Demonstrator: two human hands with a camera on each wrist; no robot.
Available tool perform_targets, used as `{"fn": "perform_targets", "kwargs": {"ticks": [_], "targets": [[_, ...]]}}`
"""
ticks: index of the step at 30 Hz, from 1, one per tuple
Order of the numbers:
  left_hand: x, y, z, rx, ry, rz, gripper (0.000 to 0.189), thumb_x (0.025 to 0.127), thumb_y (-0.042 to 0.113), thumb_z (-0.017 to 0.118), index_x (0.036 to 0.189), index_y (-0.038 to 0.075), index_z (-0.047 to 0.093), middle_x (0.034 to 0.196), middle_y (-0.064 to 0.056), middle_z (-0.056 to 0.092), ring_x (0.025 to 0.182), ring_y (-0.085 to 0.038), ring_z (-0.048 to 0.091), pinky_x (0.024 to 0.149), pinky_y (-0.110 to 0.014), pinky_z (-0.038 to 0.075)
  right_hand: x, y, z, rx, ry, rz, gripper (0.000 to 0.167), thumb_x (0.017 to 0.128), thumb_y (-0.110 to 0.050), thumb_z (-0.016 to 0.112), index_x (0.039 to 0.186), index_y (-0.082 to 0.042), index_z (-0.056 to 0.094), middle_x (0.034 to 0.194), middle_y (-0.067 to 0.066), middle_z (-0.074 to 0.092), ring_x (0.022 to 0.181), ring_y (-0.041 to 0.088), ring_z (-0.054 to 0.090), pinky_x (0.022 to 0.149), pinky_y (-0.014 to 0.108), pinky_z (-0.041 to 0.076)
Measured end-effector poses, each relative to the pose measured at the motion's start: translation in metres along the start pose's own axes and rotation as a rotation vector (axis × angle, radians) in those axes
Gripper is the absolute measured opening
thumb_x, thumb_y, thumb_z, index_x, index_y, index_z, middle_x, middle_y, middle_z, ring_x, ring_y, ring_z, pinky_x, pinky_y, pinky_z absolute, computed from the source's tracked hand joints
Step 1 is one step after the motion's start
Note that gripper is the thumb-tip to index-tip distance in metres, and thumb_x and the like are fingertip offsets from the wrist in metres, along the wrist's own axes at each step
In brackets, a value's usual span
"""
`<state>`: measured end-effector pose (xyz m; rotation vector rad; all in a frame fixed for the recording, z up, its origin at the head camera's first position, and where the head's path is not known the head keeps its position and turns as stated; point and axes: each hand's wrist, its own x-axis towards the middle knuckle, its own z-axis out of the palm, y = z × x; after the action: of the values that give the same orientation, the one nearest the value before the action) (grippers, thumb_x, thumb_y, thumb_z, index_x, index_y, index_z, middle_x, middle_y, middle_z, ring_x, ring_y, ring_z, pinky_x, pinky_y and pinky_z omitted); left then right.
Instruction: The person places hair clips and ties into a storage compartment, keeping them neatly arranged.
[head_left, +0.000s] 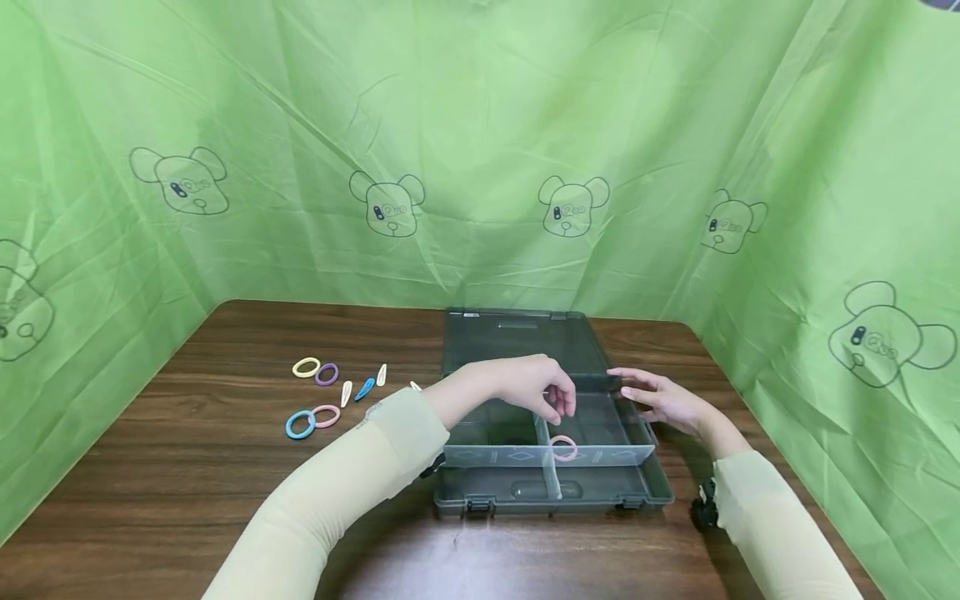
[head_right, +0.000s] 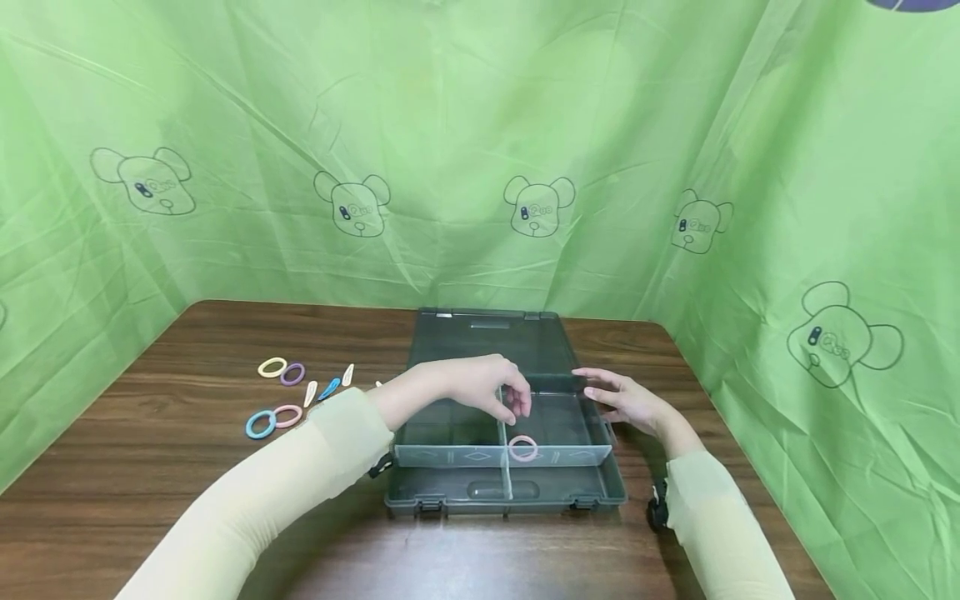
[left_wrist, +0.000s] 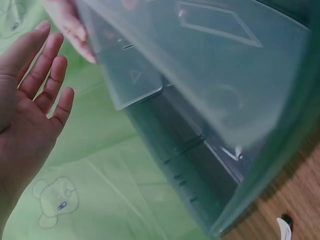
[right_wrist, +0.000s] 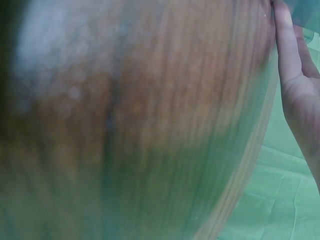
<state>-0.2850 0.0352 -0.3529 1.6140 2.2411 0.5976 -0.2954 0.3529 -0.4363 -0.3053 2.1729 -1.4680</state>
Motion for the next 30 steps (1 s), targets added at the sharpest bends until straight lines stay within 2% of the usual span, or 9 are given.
{"fn": "perform_targets", "kwargs": {"ticks": [5, 10, 17, 24, 30], "targets": [[-0.016, 0.004, -0.008, 0.005, 0.049, 0.017, 0.011, 0.083, 0.017, 0.072, 0.094, 0.017, 0.068, 0.089, 0.008, 0.068, 0.084, -0.003, 0.060, 0.079, -0.017, 0.047, 0.001, -0.001, 0.002, 0.017, 0.000, -0.004, 0.052, 0.098, -0.026, 0.050, 0.146, -0.017, 0.032, 0.146, 0.019, 0.034, 0.127, 0.028, 0.044, 0.095, 0.052, 0.043], [-0.031, 0.006, -0.013, 0.017, 0.105, 0.029, 0.013, 0.083, 0.020, 0.072, 0.095, 0.019, 0.068, 0.087, 0.014, 0.066, 0.086, -0.006, 0.061, 0.079, -0.014, 0.044, 0.001, 0.000, 0.002, 0.009, 0.009, 0.006, 0.052, 0.098, -0.027, 0.050, 0.146, -0.019, 0.033, 0.148, 0.017, 0.032, 0.128, 0.031, 0.043, 0.098, 0.054, 0.040], [-0.058, 0.010, -0.022, 0.019, 0.185, 0.013, 0.015, 0.083, 0.023, 0.072, 0.098, 0.021, 0.069, 0.088, 0.017, 0.065, 0.091, -0.012, 0.060, 0.082, -0.019, 0.043, -0.001, -0.002, 0.003, -0.004, 0.007, 0.007, 0.053, 0.097, -0.028, 0.051, 0.146, -0.019, 0.033, 0.151, 0.015, 0.026, 0.131, 0.035, 0.038, 0.100, 0.058, 0.037], [-0.089, 0.008, -0.029, 0.031, 0.245, -0.003, 0.016, 0.084, 0.025, 0.071, 0.100, 0.022, 0.068, 0.088, 0.018, 0.065, 0.091, -0.004, 0.058, 0.087, -0.022, 0.043, -0.002, -0.002, 0.003, -0.017, 0.005, 0.001, 0.053, 0.098, -0.028, 0.050, 0.147, -0.019, 0.032, 0.152, 0.015, 0.023, 0.133, 0.037, 0.035, 0.099, 0.058, 0.037], [-0.117, 0.005, -0.035, 0.047, 0.270, -0.027, 0.017, 0.084, 0.027, 0.070, 0.101, 0.023, 0.068, 0.093, 0.015, 0.066, 0.095, -0.006, 0.058, 0.089, -0.024, 0.044, -0.003, -0.002, 0.004, 0.011, 0.000, -0.001, 0.053, 0.098, -0.028, 0.051, 0.147, -0.018, 0.032, 0.150, 0.018, 0.027, 0.129, 0.032, 0.041, 0.096, 0.052, 0.043]]}}
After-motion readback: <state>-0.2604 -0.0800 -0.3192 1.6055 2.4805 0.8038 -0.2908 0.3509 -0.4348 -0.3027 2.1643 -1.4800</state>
